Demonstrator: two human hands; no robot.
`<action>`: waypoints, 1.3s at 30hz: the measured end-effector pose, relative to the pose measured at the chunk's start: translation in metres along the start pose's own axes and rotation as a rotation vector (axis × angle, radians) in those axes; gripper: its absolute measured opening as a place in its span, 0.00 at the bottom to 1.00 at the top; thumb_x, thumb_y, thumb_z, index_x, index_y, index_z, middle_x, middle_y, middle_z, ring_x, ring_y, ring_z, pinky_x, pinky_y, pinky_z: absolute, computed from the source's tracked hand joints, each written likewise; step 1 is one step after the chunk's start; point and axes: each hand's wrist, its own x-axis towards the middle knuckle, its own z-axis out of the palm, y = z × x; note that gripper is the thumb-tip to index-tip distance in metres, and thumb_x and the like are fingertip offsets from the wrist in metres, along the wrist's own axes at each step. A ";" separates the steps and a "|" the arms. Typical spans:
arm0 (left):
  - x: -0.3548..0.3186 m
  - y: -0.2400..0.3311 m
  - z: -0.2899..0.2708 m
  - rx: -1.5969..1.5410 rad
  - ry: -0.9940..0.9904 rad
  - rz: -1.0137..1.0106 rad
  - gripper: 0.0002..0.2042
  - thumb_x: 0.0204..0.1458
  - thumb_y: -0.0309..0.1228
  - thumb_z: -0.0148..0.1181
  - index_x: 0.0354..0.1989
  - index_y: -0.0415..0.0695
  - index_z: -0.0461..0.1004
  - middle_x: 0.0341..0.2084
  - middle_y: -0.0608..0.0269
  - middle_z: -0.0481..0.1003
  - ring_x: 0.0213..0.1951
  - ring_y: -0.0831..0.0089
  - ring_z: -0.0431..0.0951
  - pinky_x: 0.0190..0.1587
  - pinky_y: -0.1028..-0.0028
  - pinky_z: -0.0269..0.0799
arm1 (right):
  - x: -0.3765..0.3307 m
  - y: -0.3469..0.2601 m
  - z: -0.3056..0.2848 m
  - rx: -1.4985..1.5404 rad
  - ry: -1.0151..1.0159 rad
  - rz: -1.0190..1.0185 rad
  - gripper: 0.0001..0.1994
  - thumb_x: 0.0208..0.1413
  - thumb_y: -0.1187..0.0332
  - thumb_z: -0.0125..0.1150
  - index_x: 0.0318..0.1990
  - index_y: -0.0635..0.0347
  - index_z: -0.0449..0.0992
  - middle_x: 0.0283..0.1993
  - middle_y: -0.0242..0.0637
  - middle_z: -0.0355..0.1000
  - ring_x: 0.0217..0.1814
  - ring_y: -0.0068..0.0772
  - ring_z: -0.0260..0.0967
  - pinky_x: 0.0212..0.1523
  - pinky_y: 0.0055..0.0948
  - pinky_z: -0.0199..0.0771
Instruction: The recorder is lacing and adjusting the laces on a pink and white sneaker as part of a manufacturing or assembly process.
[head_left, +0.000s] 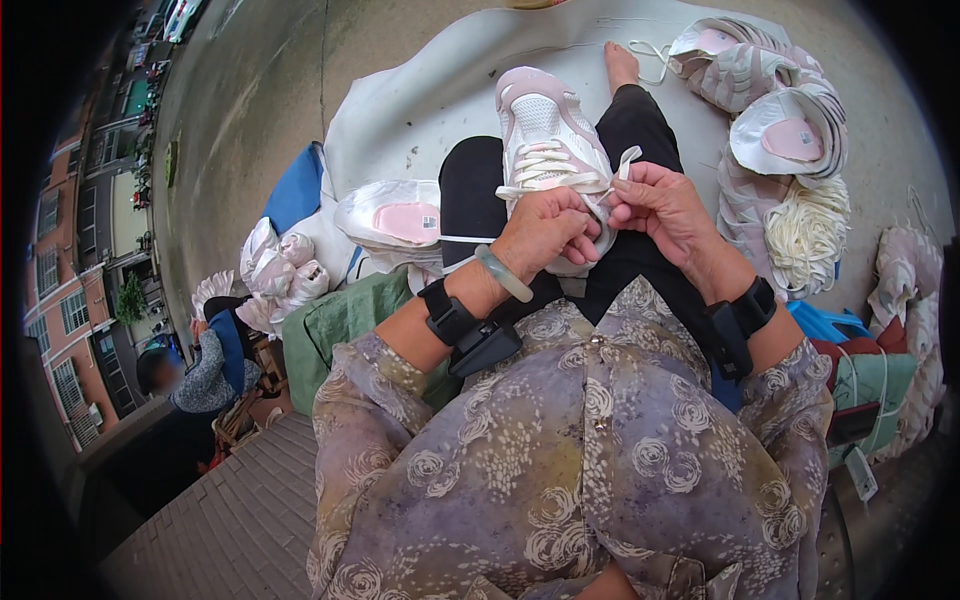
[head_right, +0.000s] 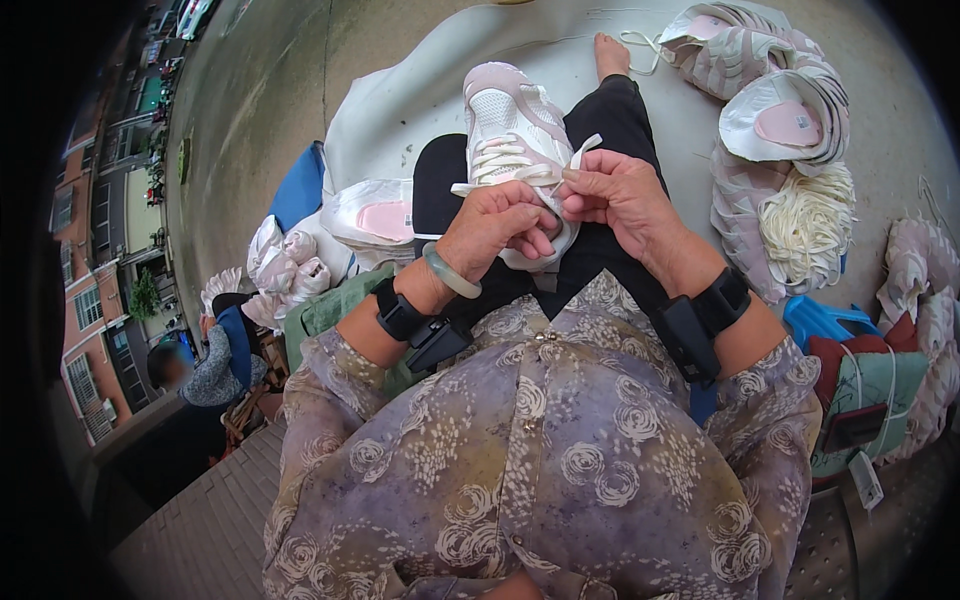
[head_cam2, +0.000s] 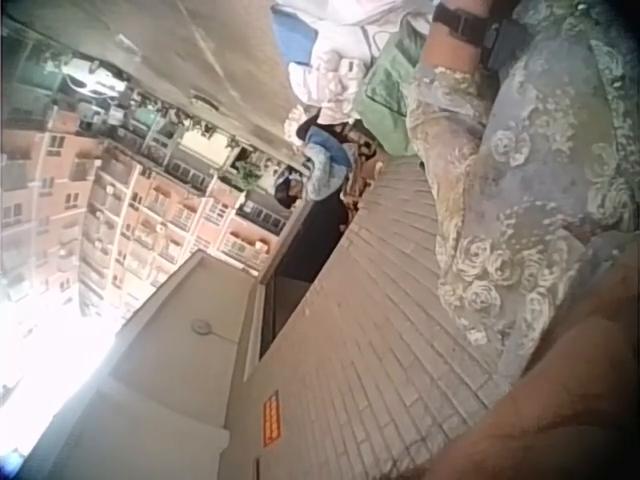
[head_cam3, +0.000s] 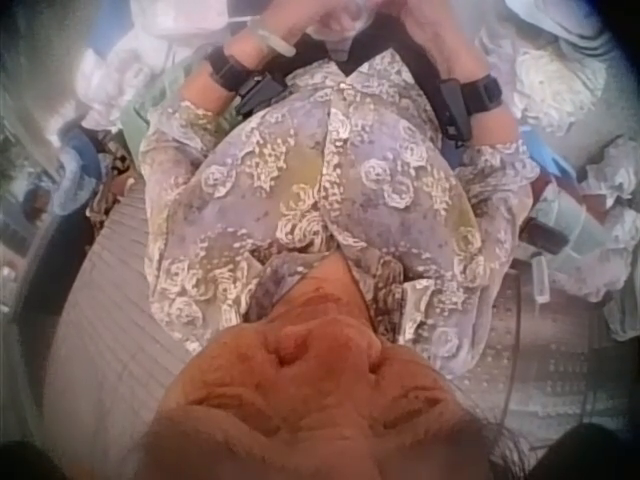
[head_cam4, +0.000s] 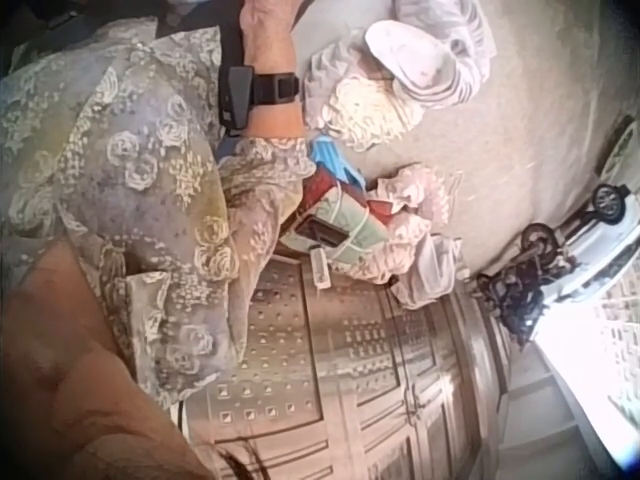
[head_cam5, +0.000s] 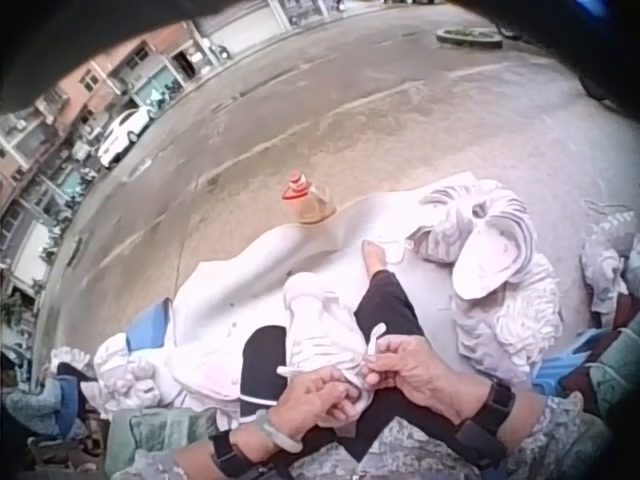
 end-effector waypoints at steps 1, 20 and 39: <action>-0.001 0.000 0.000 -0.013 -0.010 0.000 0.08 0.53 0.26 0.47 0.36 0.35 0.69 0.28 0.59 0.74 0.25 0.77 0.76 0.27 0.83 0.73 | 0.000 0.000 0.001 0.000 -0.001 0.003 0.04 0.51 0.70 0.59 0.30 0.59 0.72 0.26 0.32 0.73 0.24 0.19 0.71 0.27 0.18 0.72; -0.009 0.001 0.002 -0.073 -0.027 -0.029 0.11 0.53 0.27 0.50 0.42 0.35 0.69 0.32 0.61 0.74 0.28 0.78 0.77 0.31 0.82 0.74 | 0.011 0.018 0.007 -0.422 0.091 -0.367 0.09 0.52 0.72 0.58 0.23 0.63 0.65 0.19 0.27 0.64 0.19 0.12 0.59 0.18 0.15 0.59; -0.013 0.005 0.001 -0.033 0.009 0.007 0.11 0.54 0.28 0.50 0.42 0.35 0.68 0.32 0.60 0.73 0.29 0.77 0.77 0.32 0.81 0.74 | 0.003 0.013 0.016 -1.207 0.206 -0.965 0.08 0.45 0.71 0.59 0.27 0.64 0.66 0.22 0.41 0.65 0.22 0.40 0.66 0.23 0.33 0.64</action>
